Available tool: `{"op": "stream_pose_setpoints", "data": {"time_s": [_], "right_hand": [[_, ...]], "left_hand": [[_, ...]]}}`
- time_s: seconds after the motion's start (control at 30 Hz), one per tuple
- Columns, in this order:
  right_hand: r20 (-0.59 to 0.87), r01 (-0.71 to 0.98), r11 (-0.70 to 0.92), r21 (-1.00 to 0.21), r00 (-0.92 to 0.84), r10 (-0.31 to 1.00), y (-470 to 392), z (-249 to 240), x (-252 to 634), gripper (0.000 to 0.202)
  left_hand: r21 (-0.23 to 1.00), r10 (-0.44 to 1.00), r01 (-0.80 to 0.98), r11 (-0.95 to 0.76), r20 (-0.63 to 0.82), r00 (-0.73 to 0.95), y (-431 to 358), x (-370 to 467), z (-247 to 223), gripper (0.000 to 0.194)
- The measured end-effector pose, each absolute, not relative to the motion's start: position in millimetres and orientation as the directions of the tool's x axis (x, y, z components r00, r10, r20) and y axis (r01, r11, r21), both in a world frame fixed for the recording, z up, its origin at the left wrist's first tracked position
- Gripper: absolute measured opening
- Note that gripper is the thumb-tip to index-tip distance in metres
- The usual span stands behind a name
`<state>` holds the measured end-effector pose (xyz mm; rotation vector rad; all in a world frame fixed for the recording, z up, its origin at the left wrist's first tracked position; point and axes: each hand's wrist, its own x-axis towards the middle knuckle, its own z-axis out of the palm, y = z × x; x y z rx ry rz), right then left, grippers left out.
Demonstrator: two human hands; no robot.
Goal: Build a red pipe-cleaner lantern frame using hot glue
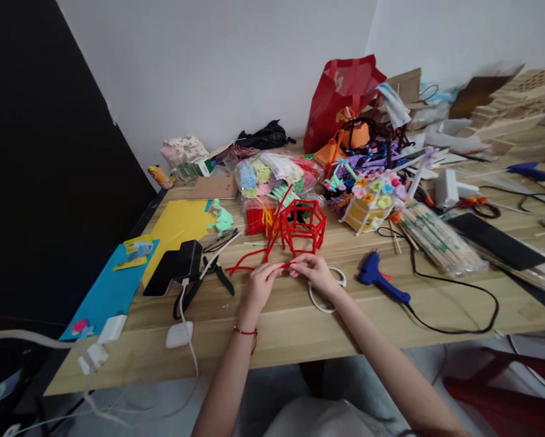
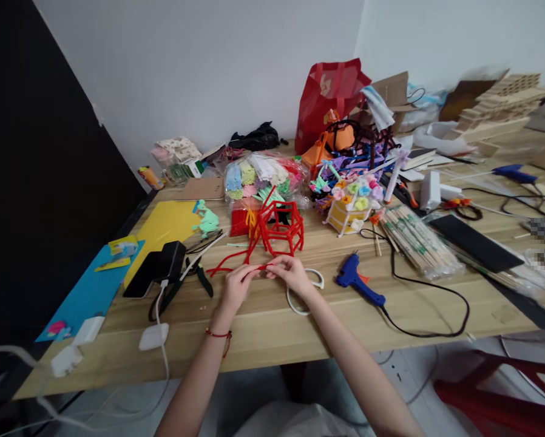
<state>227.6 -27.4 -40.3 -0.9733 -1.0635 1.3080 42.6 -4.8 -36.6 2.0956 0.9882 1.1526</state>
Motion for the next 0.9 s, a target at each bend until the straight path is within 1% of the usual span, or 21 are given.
{"op": "stream_pose_setpoints", "data": {"time_s": [0.23, 0.63, 0.9], "right_hand": [[0.053, -0.264, 0.047, -0.963, -0.014, 0.998, -28.2, -40.5, 230.4, 0.032], [0.128, -0.255, 0.126, -0.959, 0.010, 0.992, -30.3, -35.3, 229.7, 0.028], [0.092, -0.253, 0.093, -0.963, 0.015, 0.996, -29.8, -39.9, 230.0, 0.027]], "left_hand": [[0.776, 0.829, 0.313, -0.548, 0.451, 0.332, -3.8, 45.2, -38.1, 0.019], [0.865, 0.873, 0.245, -0.437, 0.344, 0.345, -3.1, 48.6, -40.6, 0.026], [0.884, 0.872, 0.233, -0.404, 0.296, 0.389, -5.4, 49.8, -40.8, 0.024]]}}
